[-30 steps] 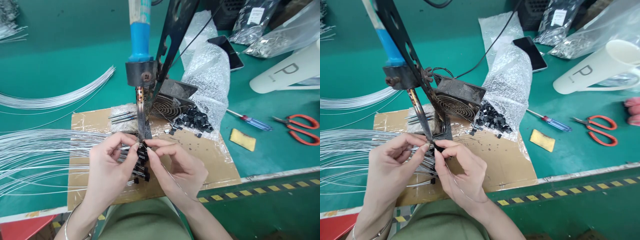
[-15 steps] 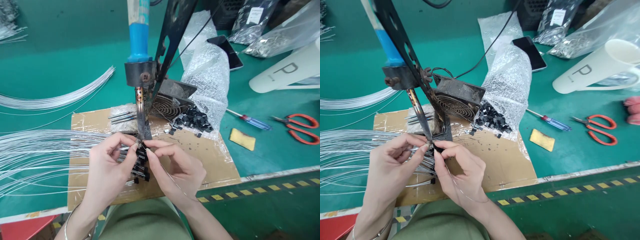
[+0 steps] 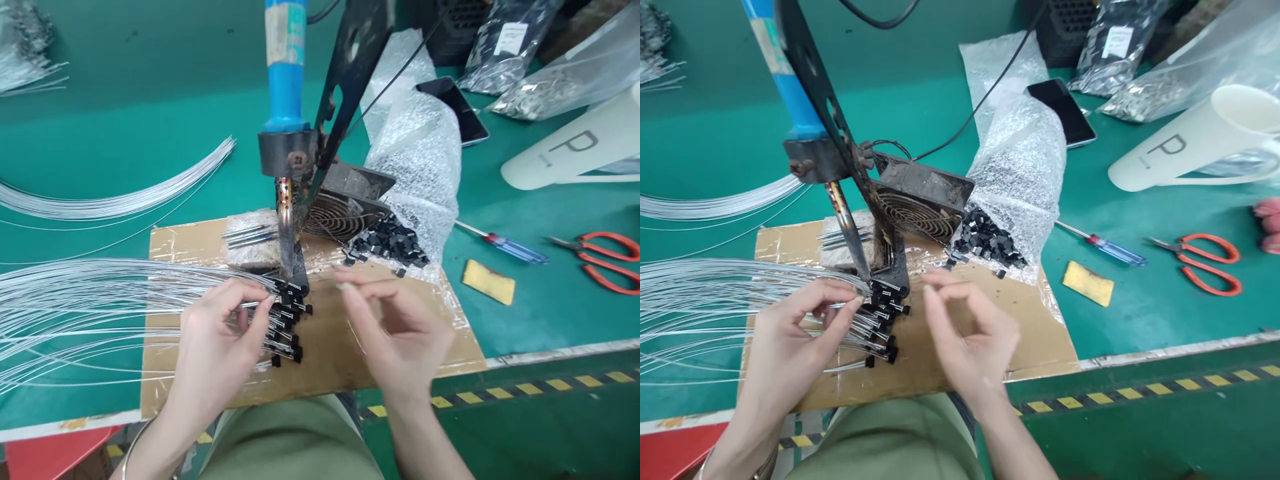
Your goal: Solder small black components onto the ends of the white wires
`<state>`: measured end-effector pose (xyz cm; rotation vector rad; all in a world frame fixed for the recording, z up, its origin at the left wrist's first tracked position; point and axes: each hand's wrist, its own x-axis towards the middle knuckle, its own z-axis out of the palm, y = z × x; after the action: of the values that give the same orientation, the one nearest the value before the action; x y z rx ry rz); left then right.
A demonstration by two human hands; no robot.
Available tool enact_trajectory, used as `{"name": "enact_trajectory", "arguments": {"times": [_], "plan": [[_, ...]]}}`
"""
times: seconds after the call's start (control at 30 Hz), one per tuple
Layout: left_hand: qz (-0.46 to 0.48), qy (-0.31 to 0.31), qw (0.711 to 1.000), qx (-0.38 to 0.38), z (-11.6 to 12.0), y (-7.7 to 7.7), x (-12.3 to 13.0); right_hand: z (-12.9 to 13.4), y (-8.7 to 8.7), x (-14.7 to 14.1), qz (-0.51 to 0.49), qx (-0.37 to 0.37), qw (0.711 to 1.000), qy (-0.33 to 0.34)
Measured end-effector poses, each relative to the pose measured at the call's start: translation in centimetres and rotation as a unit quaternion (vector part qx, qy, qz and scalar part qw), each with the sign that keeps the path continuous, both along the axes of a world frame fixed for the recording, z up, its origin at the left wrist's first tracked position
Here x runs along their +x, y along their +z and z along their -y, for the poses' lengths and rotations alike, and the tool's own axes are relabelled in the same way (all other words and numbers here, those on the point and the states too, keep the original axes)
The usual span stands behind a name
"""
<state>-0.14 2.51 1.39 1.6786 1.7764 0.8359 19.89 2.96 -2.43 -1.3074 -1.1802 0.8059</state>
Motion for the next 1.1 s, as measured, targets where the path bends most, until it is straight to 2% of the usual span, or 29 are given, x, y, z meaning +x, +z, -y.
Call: {"name": "enact_trajectory", "arguments": {"times": [0.07, 0.17, 0.3, 0.37, 0.43, 0.5, 0.63, 0.73, 0.87, 0.97, 1.1], "plan": [[-0.024, -0.013, 0.999, 0.032, 0.6, 0.0, -0.5, -0.7, -0.9, 2.1, 0.071, 0.008, 0.994, -0.082], [-0.061, -0.012, 0.996, 0.066, 1.6, 0.3, -1.4, -1.2, -2.5, 4.7, 0.158, -0.002, 0.974, -0.162], [-0.112, 0.037, 0.989, 0.091, 0.9, 1.0, -3.8, -0.8, -3.8, 5.0, 0.120, -0.009, 0.987, -0.110], [-0.172, 0.066, 0.978, 0.097, -1.0, 0.9, -6.1, -0.4, -3.8, 4.2, 0.079, -0.010, 0.993, -0.082], [-0.256, 0.100, 0.959, 0.061, -3.8, 0.4, -9.0, -0.2, -3.6, 3.4, 0.039, -0.015, 0.997, -0.070], [-0.323, 0.087, 0.942, 0.023, -7.2, -0.5, -11.9, -0.2, -3.3, 3.0, 0.014, -0.023, 0.997, -0.074], [-0.332, 0.036, 0.943, 0.005, -12.7, -2.4, -15.4, -0.4, -3.3, 3.1, -0.011, -0.033, 0.994, -0.101], [-0.326, -0.010, 0.945, -0.006, -14.6, -3.1, -15.9, -0.6, -3.4, 3.3, -0.020, -0.036, 0.993, -0.107], [-0.308, -0.040, 0.951, -0.005, -14.7, -2.8, -15.8, -0.5, -3.5, 3.2, -0.019, -0.044, 0.993, -0.111], [-0.279, -0.033, 0.960, 0.001, -14.0, -1.6, -15.7, -0.5, -3.5, 3.2, -0.024, -0.050, 0.992, -0.111], [-0.224, 0.008, 0.974, 0.010, -12.5, 0.9, -15.0, -0.4, -3.6, 3.3, -0.035, -0.048, 0.992, -0.109]]}}
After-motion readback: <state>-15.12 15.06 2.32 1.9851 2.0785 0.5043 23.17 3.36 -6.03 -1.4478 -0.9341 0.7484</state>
